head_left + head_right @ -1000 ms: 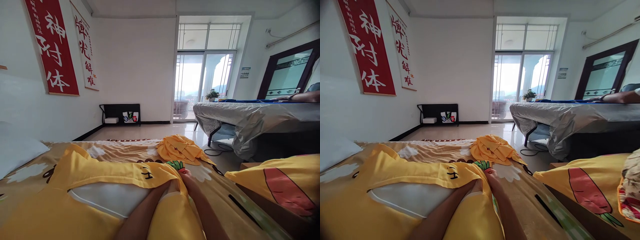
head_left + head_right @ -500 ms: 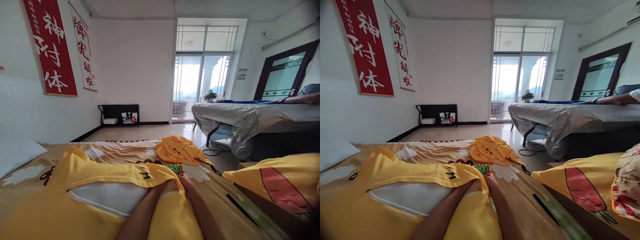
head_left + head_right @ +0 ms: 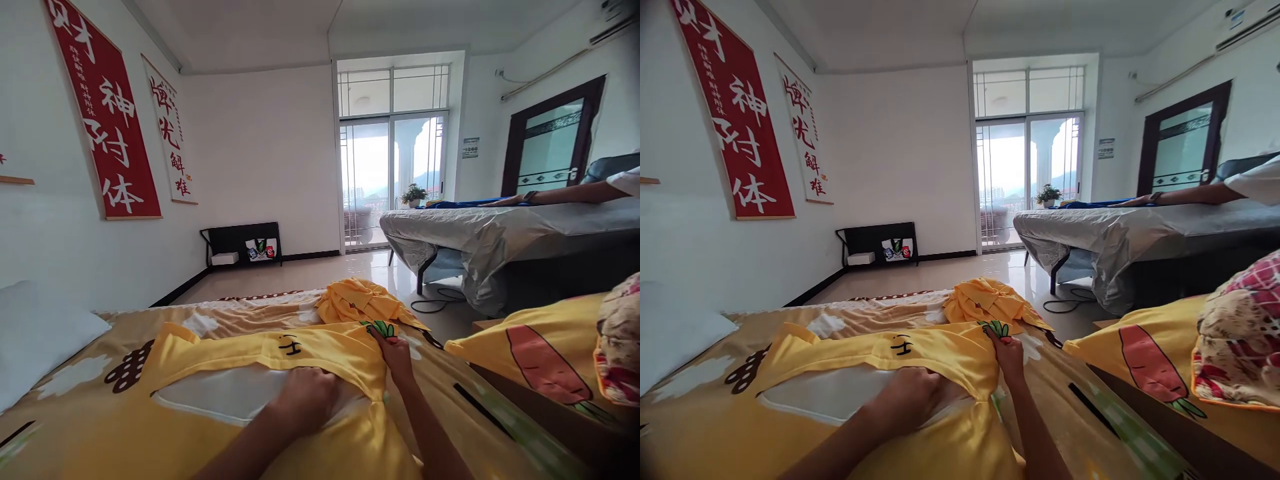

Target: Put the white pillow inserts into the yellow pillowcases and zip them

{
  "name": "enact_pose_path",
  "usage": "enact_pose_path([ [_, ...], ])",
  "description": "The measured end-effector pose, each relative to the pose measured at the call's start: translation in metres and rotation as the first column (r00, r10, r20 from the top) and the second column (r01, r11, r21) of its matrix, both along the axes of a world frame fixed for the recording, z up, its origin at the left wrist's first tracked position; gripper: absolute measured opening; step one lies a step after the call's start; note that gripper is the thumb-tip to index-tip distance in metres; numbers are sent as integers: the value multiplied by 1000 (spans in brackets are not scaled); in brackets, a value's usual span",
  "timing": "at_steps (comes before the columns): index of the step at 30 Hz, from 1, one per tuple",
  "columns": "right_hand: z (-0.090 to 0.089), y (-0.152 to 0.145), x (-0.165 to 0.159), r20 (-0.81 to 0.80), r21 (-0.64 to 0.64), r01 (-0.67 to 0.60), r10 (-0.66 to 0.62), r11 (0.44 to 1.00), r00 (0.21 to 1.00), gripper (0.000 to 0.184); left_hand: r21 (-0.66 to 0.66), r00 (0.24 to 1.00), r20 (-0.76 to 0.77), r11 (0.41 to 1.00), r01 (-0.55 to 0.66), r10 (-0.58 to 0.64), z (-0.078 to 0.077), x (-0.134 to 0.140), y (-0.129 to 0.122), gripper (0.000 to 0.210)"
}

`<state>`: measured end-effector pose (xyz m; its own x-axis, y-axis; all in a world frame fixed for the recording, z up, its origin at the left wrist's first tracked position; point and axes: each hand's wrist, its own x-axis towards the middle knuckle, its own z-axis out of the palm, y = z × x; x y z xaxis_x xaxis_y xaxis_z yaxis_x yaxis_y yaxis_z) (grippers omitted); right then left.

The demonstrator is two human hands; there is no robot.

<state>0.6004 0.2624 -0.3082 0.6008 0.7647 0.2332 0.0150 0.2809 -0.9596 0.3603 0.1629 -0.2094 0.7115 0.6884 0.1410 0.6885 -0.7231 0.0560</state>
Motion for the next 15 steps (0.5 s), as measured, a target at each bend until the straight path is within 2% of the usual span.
enact_pose_path([
  [2,16,-9,-6,52,20,12,-13,1000,999,54,41,999,15,999,33,-34,22,-38,-24,24],
  [5,48,-18,-26,196,47,-31,21,998,980,56,280,994,89,956,-86,63,41,-86,-38,42],
  [7,76,-17,-38,319,58,-72,50,996,947,56,418,985,33,893,-169,171,43,-107,-27,57],
  [8,92,-16,-43,376,60,-87,58,994,925,55,454,976,-10,871,-190,218,43,-115,-18,54],
  [11,138,-8,-40,512,63,-76,33,995,858,51,483,943,-57,836,-262,328,43,-136,12,28],
  [12,151,-6,-34,545,64,-56,12,996,838,50,485,937,-51,828,-280,347,46,-143,18,26],
  [15,175,-4,-9,604,70,45,-78,997,793,50,490,940,-44,827,-275,339,56,-165,9,27],
])
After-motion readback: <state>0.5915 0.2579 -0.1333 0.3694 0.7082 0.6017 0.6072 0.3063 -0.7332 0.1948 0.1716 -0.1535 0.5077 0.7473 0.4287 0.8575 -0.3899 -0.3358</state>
